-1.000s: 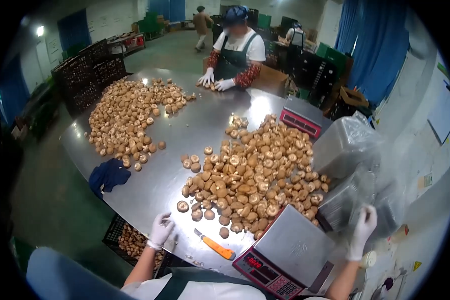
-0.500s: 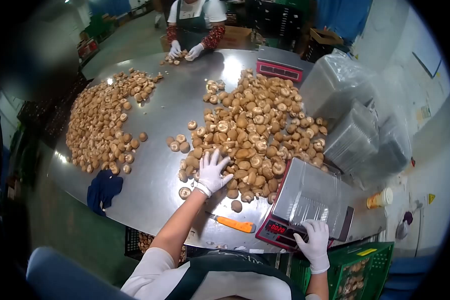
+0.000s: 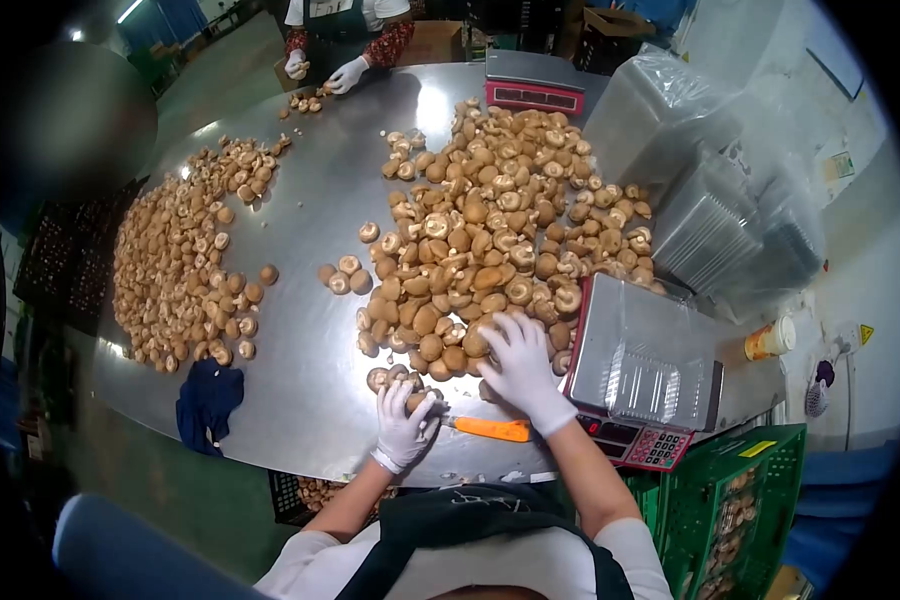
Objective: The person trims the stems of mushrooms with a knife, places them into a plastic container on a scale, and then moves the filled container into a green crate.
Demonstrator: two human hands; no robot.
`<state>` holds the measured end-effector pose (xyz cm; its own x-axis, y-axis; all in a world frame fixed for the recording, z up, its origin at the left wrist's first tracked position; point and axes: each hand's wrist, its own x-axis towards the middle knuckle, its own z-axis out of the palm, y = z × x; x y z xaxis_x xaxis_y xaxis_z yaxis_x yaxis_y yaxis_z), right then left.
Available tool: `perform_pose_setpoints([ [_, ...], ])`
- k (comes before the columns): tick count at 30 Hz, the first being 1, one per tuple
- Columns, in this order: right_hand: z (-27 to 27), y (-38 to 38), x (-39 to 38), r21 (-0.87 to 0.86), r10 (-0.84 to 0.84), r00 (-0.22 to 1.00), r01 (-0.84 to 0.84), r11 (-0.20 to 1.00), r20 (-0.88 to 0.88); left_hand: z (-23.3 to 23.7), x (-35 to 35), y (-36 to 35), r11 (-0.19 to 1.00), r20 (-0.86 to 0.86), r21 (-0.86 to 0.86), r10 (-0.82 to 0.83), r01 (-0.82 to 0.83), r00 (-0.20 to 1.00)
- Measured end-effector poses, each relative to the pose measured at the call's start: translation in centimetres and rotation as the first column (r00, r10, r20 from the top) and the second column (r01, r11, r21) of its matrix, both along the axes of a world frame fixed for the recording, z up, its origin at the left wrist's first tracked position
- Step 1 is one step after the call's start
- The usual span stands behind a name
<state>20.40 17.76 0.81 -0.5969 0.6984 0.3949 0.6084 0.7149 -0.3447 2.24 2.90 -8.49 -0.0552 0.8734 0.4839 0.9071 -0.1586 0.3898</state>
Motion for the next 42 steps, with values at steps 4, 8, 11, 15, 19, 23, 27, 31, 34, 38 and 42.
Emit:
perform_pose_setpoints([
  [4,-1.1,1.0,-2.8,-0.027,0.05,0.918,-0.042,0.999,0.394,1.0,-0.4,0.2,0.991,0.104,-0.05,0.127,-0.122,0.986],
  [8,-1.5,0.7,-3.4,0.005,0.031,0.841,-0.039,0.999,0.541,1.4,-1.3,1.5,0.995,0.017,-0.085,0.055,-0.053,0.998],
  [11,-2.0,1.5,-3.8,-0.064,-0.009,0.805,0.058,0.996,0.594,1.3,-1.3,1.5,0.994,0.021,-0.111,0.017,-0.014,1.0],
  [15,-2.5,2.0,-4.9,-0.101,-0.08,0.729,0.201,0.974,0.679,1.6,-0.8,0.9,0.969,0.04,-0.241,0.059,-0.047,0.997],
  [19,-3.6,2.6,-4.4,-0.183,-0.06,0.751,0.236,0.954,0.658,3.2,0.2,1.2,0.953,-0.026,-0.286,0.092,-0.096,0.995],
  [23,0.2,1.7,-2.8,-0.394,-0.018,0.909,0.198,0.897,0.416,2.1,0.4,2.3,0.958,-0.072,-0.28,0.048,-0.066,0.996],
  [27,0.1,0.0,-2.9,-0.676,0.23,0.935,0.014,0.737,0.27,2.2,-0.5,3.3,0.924,-0.071,-0.382,-0.003,-0.024,0.997],
  [31,-3.1,-0.1,-4.5,-0.799,0.31,0.924,-0.01,0.601,0.222,1.9,-1.7,2.8,0.957,-0.012,-0.278,-0.09,0.083,0.996],
  [34,-4.7,0.2,-4.8,-0.828,0.256,0.959,-0.041,0.559,0.125,0.9,-2.6,1.2,0.964,0.071,-0.252,-0.064,0.08,0.995],
  [38,-4.3,-0.3,-3.8,-0.882,0.035,0.977,-0.204,0.424,-0.209,1.5,-1.1,0.8,0.974,0.029,-0.229,0.003,0.004,1.0],
  [42,-2.7,-1.8,-0.5,-0.677,-0.516,0.665,-0.707,-0.202,-0.54,1.3,-0.7,1.0,0.973,-0.031,-0.231,-0.02,0.013,0.999],
])
